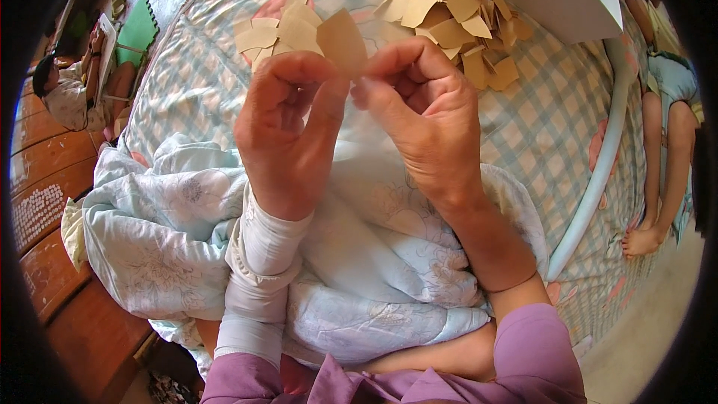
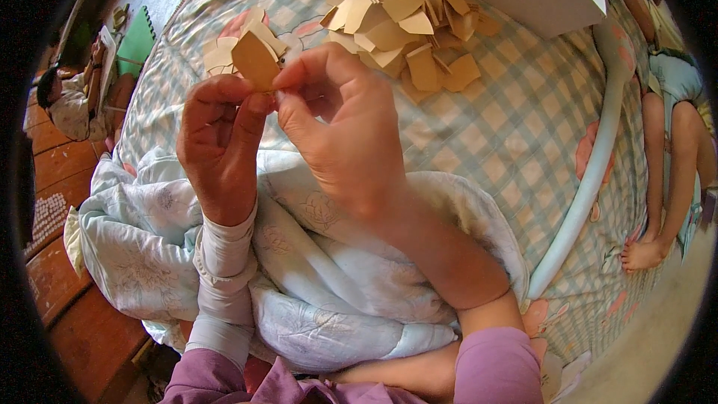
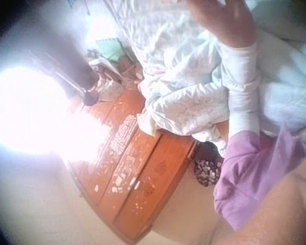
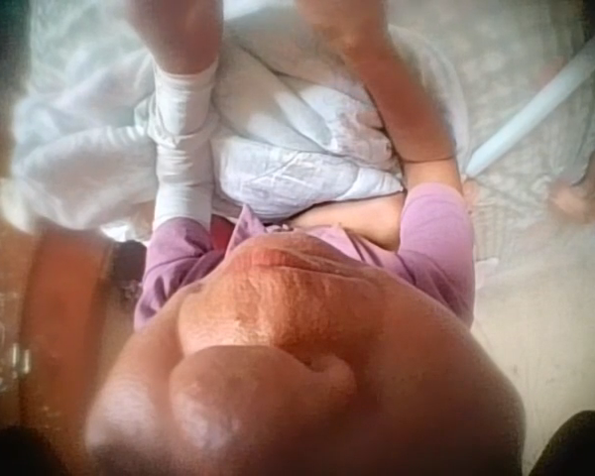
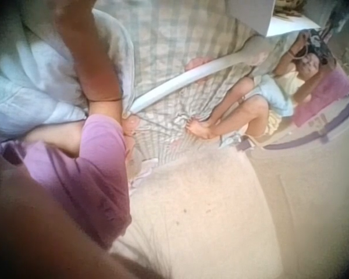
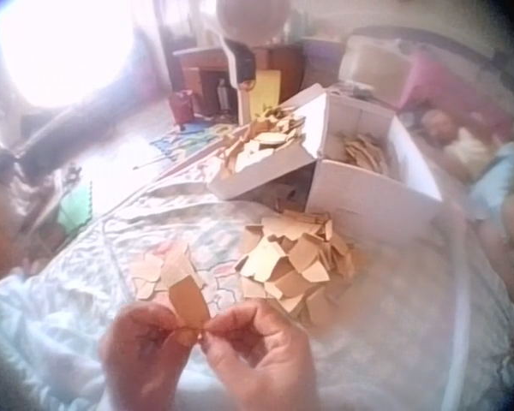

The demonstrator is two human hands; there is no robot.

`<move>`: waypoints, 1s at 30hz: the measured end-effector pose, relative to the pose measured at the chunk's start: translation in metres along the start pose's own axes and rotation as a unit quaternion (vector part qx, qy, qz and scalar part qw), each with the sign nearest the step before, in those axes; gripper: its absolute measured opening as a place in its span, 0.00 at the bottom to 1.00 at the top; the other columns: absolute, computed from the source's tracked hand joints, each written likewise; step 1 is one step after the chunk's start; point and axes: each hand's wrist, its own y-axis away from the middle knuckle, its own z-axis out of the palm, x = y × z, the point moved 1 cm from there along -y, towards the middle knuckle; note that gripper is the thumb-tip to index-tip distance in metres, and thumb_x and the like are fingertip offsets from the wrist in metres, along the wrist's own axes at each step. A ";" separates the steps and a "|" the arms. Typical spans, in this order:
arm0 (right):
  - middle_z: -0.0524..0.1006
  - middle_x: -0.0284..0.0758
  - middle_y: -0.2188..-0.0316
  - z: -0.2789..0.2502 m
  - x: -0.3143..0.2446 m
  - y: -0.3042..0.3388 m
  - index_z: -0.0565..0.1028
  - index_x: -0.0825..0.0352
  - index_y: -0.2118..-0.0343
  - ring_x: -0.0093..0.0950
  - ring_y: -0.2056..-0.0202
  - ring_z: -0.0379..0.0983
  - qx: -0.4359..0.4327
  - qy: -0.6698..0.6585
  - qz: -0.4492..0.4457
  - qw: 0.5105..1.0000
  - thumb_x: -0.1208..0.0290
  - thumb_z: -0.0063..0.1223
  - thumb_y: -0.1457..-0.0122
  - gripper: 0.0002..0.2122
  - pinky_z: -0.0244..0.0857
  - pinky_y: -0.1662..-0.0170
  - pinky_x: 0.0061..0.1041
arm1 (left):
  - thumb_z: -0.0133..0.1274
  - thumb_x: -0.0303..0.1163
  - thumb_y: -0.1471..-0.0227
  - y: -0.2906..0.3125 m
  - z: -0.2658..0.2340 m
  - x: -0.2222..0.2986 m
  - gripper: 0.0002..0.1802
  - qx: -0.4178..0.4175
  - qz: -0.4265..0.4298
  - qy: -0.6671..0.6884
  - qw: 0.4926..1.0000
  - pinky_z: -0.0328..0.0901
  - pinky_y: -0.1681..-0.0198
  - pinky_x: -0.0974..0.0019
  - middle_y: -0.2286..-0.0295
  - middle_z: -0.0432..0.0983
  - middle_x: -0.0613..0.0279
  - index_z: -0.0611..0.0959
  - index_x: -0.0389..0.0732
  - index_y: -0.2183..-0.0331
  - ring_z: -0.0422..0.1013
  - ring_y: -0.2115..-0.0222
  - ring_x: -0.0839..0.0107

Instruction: The person picks up paper shapes one by one from a pile and places them into a cardboard box.

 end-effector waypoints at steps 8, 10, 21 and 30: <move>0.74 0.28 0.73 -0.002 -0.005 0.001 0.74 0.69 0.68 0.16 0.72 0.69 -0.018 0.288 -0.145 0.946 0.79 0.51 0.46 0.04 0.65 0.65 0.14 | 0.50 0.17 0.54 -0.002 -0.004 -0.003 0.07 0.027 0.078 -0.200 0.976 0.64 0.64 0.75 0.73 0.72 0.64 0.73 0.33 0.69 0.68 0.69 0.79; 0.74 0.28 0.73 -0.006 -0.002 0.000 0.73 0.69 0.67 0.15 0.72 0.69 -0.018 0.302 -0.167 0.938 0.79 0.51 0.46 0.04 0.65 0.65 0.15 | 0.50 0.18 0.53 -0.004 -0.005 -0.006 0.06 -0.002 0.071 -0.196 0.978 0.63 0.65 0.76 0.74 0.71 0.66 0.73 0.35 0.69 0.67 0.71 0.79; 0.72 0.32 0.71 -0.055 -0.029 -0.030 0.75 0.66 0.66 0.20 0.73 0.67 0.181 0.433 -0.375 0.800 0.81 0.51 0.51 0.08 0.63 0.69 0.19 | 0.61 0.27 0.64 -0.014 -0.026 -0.014 0.18 -0.069 -0.016 -0.508 0.858 0.64 0.64 0.67 0.68 0.73 0.60 0.77 0.39 0.65 0.70 0.70 0.65; 0.72 0.32 0.70 -0.026 -0.007 -0.018 0.74 0.66 0.67 0.22 0.73 0.68 0.027 0.242 -0.254 0.936 0.81 0.47 0.51 0.08 0.63 0.68 0.20 | 0.61 0.27 0.63 -0.020 -0.035 -0.010 0.16 -0.011 0.002 -0.427 0.904 0.63 0.65 0.70 0.69 0.74 0.64 0.77 0.40 0.66 0.70 0.68 0.71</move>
